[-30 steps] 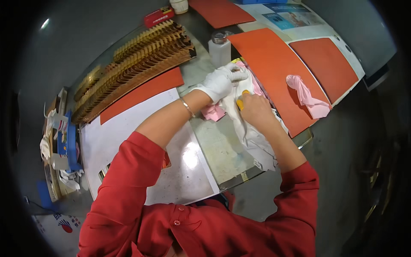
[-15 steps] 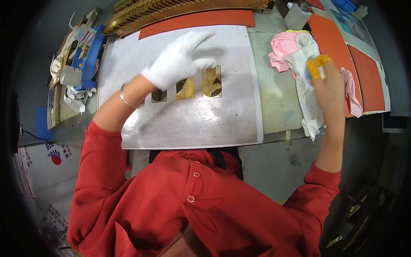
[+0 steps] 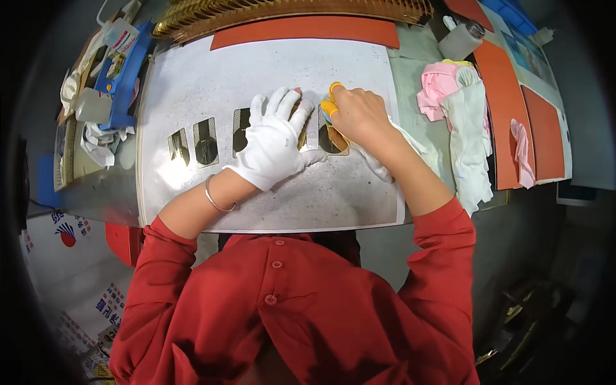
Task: The person cleans small, dark rectangular metal parts on a white tray using a yellow sponge and a white cloth. They wipe each part individually, occasionally applying liquid from a squeeze bottle to the cloth. The person then places the cleaned parts into a wooden rack with many slots.
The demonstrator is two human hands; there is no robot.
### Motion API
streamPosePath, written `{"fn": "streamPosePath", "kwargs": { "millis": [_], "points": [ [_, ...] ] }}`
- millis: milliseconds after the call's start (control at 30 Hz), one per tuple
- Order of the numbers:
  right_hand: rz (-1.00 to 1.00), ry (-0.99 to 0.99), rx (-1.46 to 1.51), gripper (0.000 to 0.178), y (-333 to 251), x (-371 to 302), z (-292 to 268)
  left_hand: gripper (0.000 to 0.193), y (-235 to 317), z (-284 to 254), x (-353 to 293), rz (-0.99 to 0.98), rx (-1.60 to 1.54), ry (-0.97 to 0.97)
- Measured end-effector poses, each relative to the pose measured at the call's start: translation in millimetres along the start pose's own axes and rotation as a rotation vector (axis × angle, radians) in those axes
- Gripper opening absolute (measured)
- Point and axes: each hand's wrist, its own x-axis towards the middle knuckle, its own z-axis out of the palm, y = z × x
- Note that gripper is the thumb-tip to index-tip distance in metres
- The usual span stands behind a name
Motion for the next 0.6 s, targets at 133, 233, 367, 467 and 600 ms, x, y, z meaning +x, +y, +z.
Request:
{"fn": "streamPosePath", "kwargs": {
  "millis": [133, 233, 367, 467, 600],
  "points": [
    [0.053, -0.031, -0.007, 0.021, -7.7, 10.0, -1.0, 0.08, -3.4, 7.1, 4.3, -0.042, 0.029, -0.033],
    [0.085, -0.036, 0.004, 0.021, -9.1, 15.2, 1.4, 0.084, -6.6, 10.7, 7.9, -0.055, 0.038, -0.049],
    [0.135, 0.024, 0.049, 0.022, -6.4, 17.5, 10.6, 0.087, -6.7, 13.2, 10.4, -0.086, 0.029, -0.081],
    [0.121, 0.022, 0.047, 0.018, -11.2, 13.3, 10.1, 0.087, -8.0, 12.2, 10.5, -0.066, 0.032, -0.068],
    [0.166, 0.034, 0.057, 0.02, -15.4, 6.1, 10.7, 0.084, -9.5, 12.6, 10.2, -0.032, 0.028, -0.079]
  ]
}}
